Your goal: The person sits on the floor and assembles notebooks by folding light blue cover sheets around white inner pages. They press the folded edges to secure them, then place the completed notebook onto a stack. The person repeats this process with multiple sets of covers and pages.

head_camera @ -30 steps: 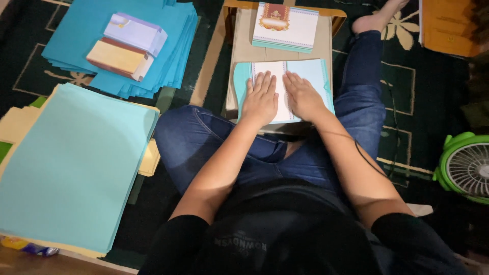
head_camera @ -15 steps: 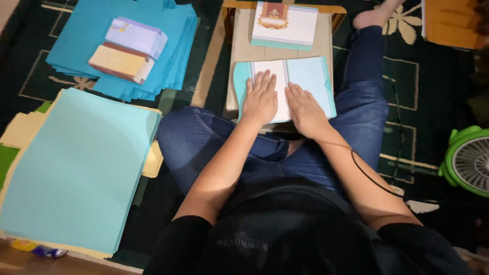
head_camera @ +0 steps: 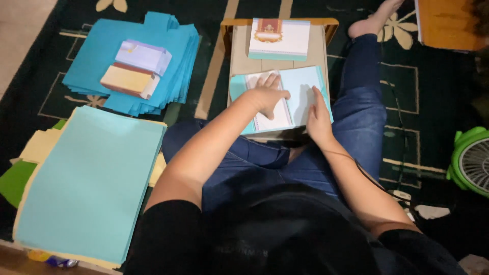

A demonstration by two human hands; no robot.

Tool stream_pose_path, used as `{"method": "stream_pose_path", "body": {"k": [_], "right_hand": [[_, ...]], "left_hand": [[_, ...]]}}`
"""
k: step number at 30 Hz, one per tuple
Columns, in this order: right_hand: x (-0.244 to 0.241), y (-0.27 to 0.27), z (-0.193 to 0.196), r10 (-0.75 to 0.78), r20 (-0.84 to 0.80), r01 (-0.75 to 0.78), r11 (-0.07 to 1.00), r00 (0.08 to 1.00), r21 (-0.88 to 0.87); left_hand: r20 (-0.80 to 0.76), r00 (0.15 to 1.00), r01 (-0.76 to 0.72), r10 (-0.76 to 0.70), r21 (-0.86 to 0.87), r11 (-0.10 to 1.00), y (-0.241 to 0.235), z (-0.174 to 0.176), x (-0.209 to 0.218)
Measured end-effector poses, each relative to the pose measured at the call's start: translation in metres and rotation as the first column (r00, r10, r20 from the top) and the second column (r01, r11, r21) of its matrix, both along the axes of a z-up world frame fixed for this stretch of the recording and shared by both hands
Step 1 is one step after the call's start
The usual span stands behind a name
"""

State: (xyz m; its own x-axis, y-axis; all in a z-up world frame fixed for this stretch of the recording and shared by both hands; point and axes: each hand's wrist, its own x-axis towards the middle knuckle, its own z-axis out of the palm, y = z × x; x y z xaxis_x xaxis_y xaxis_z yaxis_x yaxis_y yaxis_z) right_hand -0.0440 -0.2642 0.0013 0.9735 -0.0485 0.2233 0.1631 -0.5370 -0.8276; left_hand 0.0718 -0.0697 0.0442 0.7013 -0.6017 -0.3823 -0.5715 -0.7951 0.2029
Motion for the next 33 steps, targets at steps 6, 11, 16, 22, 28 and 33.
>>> {"method": "stream_pose_path", "body": {"k": [6, 11, 16, 22, 28, 33], "right_hand": [[-0.004, 0.003, 0.013, 0.003, 0.006, -0.003, 0.999, 1.000, 0.049], [-0.005, 0.005, 0.007, 0.007, -0.038, -0.003, 0.994, 0.999, 0.108], [-0.001, 0.010, -0.007, 0.063, -0.103, -0.055, 0.995, 0.993, 0.078], [0.012, 0.008, -0.030, 0.058, 0.004, -0.057, 0.979, 0.998, -0.196], [0.000, 0.018, -0.008, 0.118, 0.116, -0.083, 0.959, 0.986, -0.270], [-0.012, 0.042, 0.029, 0.426, 0.103, -0.393, 0.887, 0.899, -0.242]], "left_hand": [[0.084, 0.996, -0.014, 0.030, -0.186, 0.983, 0.010, -0.033, 0.030], [-0.049, 0.915, -0.344, 0.400, -0.611, 0.713, 0.059, 0.012, 0.007], [-0.237, 0.642, -0.571, 0.729, -0.782, 0.249, 0.071, -0.040, -0.006], [-0.061, 0.518, -0.332, 0.853, -0.934, 0.134, 0.041, -0.032, -0.061], [0.438, 0.766, -0.103, 0.470, -0.637, 0.764, 0.037, -0.059, -0.060], [0.325, 0.813, -0.238, 0.484, -0.572, 0.785, 0.036, -0.072, -0.043]]}}
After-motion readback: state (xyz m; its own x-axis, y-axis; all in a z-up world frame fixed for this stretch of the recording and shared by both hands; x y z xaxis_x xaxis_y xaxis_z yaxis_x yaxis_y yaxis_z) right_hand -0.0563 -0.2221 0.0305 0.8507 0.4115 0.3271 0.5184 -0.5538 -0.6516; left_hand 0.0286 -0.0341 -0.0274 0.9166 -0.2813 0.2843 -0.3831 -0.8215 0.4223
